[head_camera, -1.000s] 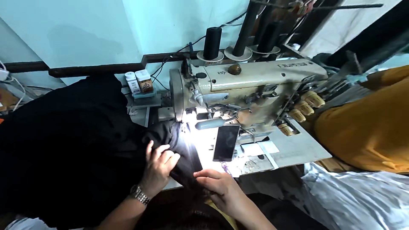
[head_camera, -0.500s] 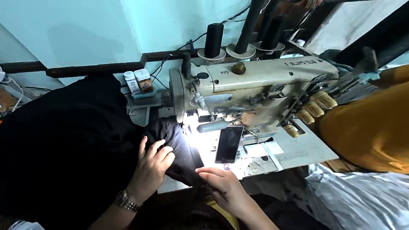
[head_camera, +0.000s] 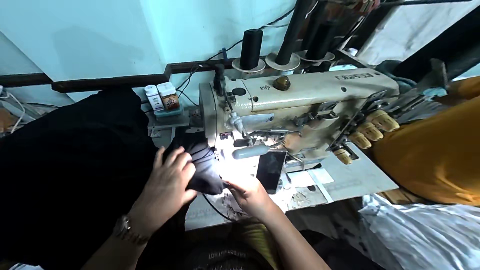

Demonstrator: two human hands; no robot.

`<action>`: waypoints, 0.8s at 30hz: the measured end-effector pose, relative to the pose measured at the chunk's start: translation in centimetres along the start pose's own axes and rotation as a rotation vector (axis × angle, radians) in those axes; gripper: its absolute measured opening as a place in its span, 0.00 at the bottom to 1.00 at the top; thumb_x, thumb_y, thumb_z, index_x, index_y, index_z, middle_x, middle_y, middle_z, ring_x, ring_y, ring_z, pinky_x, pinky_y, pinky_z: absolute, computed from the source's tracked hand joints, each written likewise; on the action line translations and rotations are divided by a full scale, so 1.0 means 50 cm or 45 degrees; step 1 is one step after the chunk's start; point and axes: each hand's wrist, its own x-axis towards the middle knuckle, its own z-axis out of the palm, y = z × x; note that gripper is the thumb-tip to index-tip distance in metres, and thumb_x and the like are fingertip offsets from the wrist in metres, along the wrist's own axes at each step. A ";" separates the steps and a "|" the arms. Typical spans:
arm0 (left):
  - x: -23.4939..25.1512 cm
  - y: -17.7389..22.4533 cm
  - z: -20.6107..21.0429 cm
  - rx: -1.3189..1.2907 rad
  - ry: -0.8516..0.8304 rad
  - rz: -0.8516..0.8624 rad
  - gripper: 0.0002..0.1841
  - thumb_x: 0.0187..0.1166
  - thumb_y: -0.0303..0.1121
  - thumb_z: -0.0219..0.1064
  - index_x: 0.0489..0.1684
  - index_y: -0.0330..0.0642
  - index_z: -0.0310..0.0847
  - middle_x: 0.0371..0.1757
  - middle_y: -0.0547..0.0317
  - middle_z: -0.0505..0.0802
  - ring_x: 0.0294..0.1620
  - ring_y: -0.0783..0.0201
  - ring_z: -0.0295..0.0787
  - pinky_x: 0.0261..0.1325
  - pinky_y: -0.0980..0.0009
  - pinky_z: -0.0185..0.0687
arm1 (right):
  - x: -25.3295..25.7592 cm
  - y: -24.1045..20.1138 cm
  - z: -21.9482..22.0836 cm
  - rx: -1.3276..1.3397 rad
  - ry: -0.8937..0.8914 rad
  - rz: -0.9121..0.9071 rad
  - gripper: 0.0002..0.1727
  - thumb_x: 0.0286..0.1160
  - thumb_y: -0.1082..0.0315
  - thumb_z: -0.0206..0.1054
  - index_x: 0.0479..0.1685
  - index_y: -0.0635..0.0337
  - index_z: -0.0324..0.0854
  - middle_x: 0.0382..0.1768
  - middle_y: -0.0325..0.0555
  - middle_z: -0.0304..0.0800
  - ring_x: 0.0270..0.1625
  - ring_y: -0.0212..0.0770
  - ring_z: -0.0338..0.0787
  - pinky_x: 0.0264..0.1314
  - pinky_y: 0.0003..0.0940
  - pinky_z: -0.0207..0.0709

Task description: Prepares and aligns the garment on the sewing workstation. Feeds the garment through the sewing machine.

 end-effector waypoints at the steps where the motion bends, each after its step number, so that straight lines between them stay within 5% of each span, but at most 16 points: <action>1: -0.019 0.009 -0.009 -0.103 0.021 0.130 0.23 0.66 0.59 0.75 0.31 0.47 0.88 0.51 0.54 0.93 0.70 0.48 0.85 0.82 0.31 0.61 | -0.003 -0.003 -0.003 0.022 -0.044 -0.012 0.13 0.79 0.69 0.64 0.52 0.51 0.95 0.46 0.43 0.98 0.50 0.39 0.96 0.57 0.39 0.88; 3: -0.056 0.036 -0.018 -0.413 0.015 0.429 0.28 0.83 0.61 0.59 0.23 0.47 0.84 0.36 0.57 0.92 0.52 0.57 0.91 0.84 0.44 0.64 | -0.013 -0.021 -0.015 0.076 -0.158 -0.015 0.12 0.82 0.70 0.63 0.50 0.51 0.93 0.54 0.42 0.95 0.54 0.36 0.94 0.57 0.34 0.88; 6: -0.081 0.076 -0.002 -0.731 0.013 0.725 0.26 0.85 0.56 0.61 0.17 0.46 0.78 0.27 0.59 0.87 0.41 0.62 0.89 0.81 0.57 0.69 | -0.045 -0.059 -0.029 0.086 -0.246 -0.007 0.09 0.80 0.70 0.66 0.48 0.50 0.92 0.59 0.41 0.93 0.53 0.33 0.94 0.51 0.30 0.89; 9: -0.094 0.104 0.056 -0.639 0.250 0.548 0.25 0.78 0.62 0.67 0.34 0.47 0.80 0.44 0.58 0.89 0.59 0.62 0.87 0.87 0.55 0.61 | -0.076 -0.075 -0.040 0.056 -0.242 -0.041 0.08 0.77 0.69 0.67 0.46 0.48 0.92 0.58 0.37 0.94 0.57 0.32 0.93 0.56 0.30 0.87; 11: -0.090 0.105 0.109 -0.418 0.335 0.382 0.25 0.79 0.62 0.65 0.61 0.53 0.78 0.66 0.61 0.88 0.81 0.58 0.75 0.91 0.39 0.48 | -0.085 -0.078 -0.048 0.035 -0.220 -0.059 0.09 0.76 0.70 0.66 0.46 0.49 0.92 0.60 0.36 0.94 0.60 0.32 0.93 0.58 0.31 0.88; 12: -0.085 0.096 0.138 -0.335 0.372 0.324 0.23 0.82 0.54 0.65 0.70 0.54 0.77 0.69 0.61 0.89 0.84 0.53 0.73 0.88 0.30 0.48 | -0.087 -0.080 -0.053 0.040 -0.210 -0.058 0.11 0.76 0.71 0.66 0.48 0.48 0.92 0.61 0.37 0.94 0.61 0.32 0.93 0.58 0.31 0.88; 14: -0.078 0.074 0.186 -0.246 0.498 0.193 0.14 0.83 0.33 0.63 0.61 0.54 0.87 0.53 0.62 0.95 0.75 0.49 0.82 0.83 0.24 0.52 | -0.087 -0.085 -0.063 0.026 -0.178 -0.066 0.14 0.75 0.73 0.65 0.52 0.48 0.93 0.63 0.38 0.94 0.61 0.33 0.93 0.58 0.31 0.89; 17: -0.081 0.052 0.162 -0.137 0.554 0.108 0.08 0.78 0.33 0.63 0.42 0.57 0.90 0.41 0.63 0.91 0.66 0.53 0.85 0.85 0.30 0.51 | -0.091 -0.081 -0.075 -0.011 -0.115 -0.073 0.14 0.79 0.72 0.64 0.54 0.47 0.92 0.65 0.38 0.93 0.64 0.32 0.92 0.61 0.29 0.88; 20: -0.091 0.044 0.123 -0.101 0.599 0.108 0.08 0.81 0.34 0.62 0.42 0.56 0.88 0.44 0.63 0.90 0.67 0.56 0.84 0.86 0.35 0.51 | -0.094 -0.074 -0.080 0.035 -0.068 -0.106 0.13 0.82 0.70 0.63 0.54 0.49 0.92 0.66 0.39 0.92 0.66 0.31 0.91 0.65 0.27 0.86; 24: -0.092 0.040 0.113 -0.084 0.476 0.148 0.10 0.81 0.31 0.61 0.46 0.57 0.89 0.55 0.65 0.93 0.75 0.52 0.81 0.84 0.28 0.51 | -0.098 -0.069 -0.075 0.073 -0.194 -0.063 0.12 0.80 0.72 0.62 0.48 0.50 0.91 0.67 0.37 0.92 0.67 0.31 0.91 0.64 0.29 0.86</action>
